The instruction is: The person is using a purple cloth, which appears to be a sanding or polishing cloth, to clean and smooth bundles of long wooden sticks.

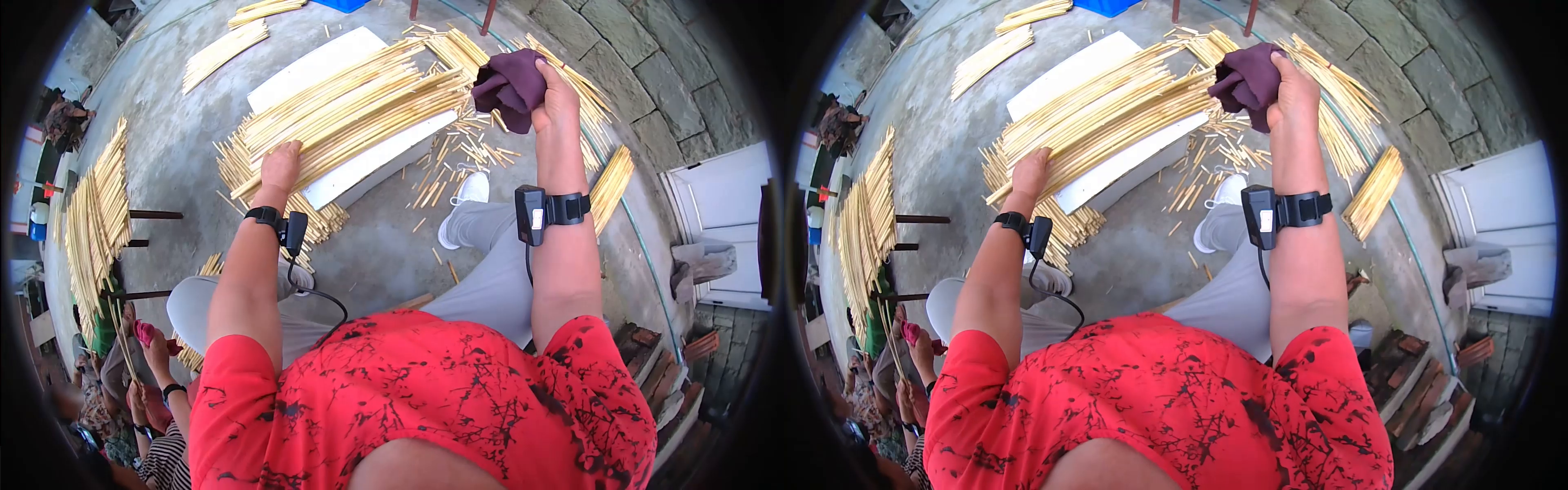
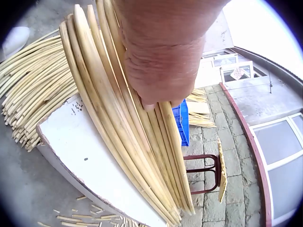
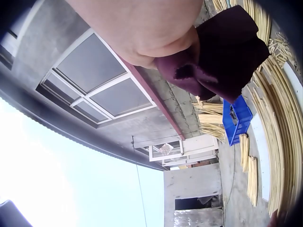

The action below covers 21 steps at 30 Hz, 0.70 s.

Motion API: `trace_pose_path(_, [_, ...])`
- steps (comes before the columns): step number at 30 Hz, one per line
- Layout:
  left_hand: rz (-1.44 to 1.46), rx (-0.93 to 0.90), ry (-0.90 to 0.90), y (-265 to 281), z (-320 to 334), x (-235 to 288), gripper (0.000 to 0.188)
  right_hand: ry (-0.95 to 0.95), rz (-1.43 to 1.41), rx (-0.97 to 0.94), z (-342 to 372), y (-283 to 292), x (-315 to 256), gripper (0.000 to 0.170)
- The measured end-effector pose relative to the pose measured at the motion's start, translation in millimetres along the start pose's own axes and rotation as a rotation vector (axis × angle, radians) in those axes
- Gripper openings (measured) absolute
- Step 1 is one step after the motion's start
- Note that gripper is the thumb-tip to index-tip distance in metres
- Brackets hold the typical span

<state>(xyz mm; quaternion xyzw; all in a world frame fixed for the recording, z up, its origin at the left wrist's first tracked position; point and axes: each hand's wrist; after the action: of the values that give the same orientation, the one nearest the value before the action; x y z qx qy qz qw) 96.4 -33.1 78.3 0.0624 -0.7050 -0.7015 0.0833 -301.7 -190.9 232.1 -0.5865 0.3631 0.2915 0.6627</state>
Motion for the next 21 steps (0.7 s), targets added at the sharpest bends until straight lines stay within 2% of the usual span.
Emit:
trace_pose_path(3, [-0.077, 0.031, -0.002, -33, -11, -9, 0.030, -0.020, 0.028, 0.010, 10, -8, -6, 0.026])
trace_pose_path(5, [-0.080, 0.059, 0.106, -47, -9, -2, 0.050, -0.011, 0.040, 0.016, 9, -10, -4, 0.027])
trace_pose_path(6, [-0.075, 0.056, 0.106, -48, -7, 3, 0.050, 0.000, 0.048, 0.020, 8, -11, -3, 0.027])
trace_pose_path(9, [-0.023, 0.082, 0.099, -48, 4, 18, 0.082, 0.014, 0.060, -0.031, 9, -14, -3, 0.028])
trace_pose_path(12, [-0.143, -0.008, 0.084, -25, 17, 36, 0.088, 0.034, 0.083, -0.033, 9, -15, -3, 0.027])
trace_pose_path(14, [-0.155, 0.004, 0.078, -32, 17, 33, 0.091, 0.027, 0.066, -0.040, 7, -12, -2, 0.026])
trace_pose_path(17, [-0.193, 0.019, 0.033, -52, 12, 26, 0.085, 0.039, 0.042, -0.068, 14, -11, -5, 0.023])
trace_pose_path(18, [-0.244, 0.068, 0.023, -60, 11, 25, 0.083, 0.085, 0.062, -0.004, 17, -13, -4, 0.020])
trace_pose_path(19, [-0.261, 0.006, 0.021, -59, 9, 26, 0.077, 0.099, 0.031, -0.065, 15, -8, -3, 0.017])
trace_pose_path(20, [-0.258, 0.028, 0.013, -66, 7, 24, 0.072, 0.104, 0.017, -0.060, 13, -5, -2, 0.017])
trace_pose_path(21, [-0.212, -0.034, 0.022, -68, 4, 24, 0.070, 0.116, 0.003, -0.039, 14, -5, 0, 0.016])
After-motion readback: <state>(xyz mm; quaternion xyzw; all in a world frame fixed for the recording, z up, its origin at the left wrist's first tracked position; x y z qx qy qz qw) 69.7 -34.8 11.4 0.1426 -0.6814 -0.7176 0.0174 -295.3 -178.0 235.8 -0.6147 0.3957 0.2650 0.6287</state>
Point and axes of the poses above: each hand's wrist, its own z-axis away from the middle knuckle, its own y-axis out of the back of the hand, x = y × z, and after that the axes turned 3 degrees about -z, right-handed
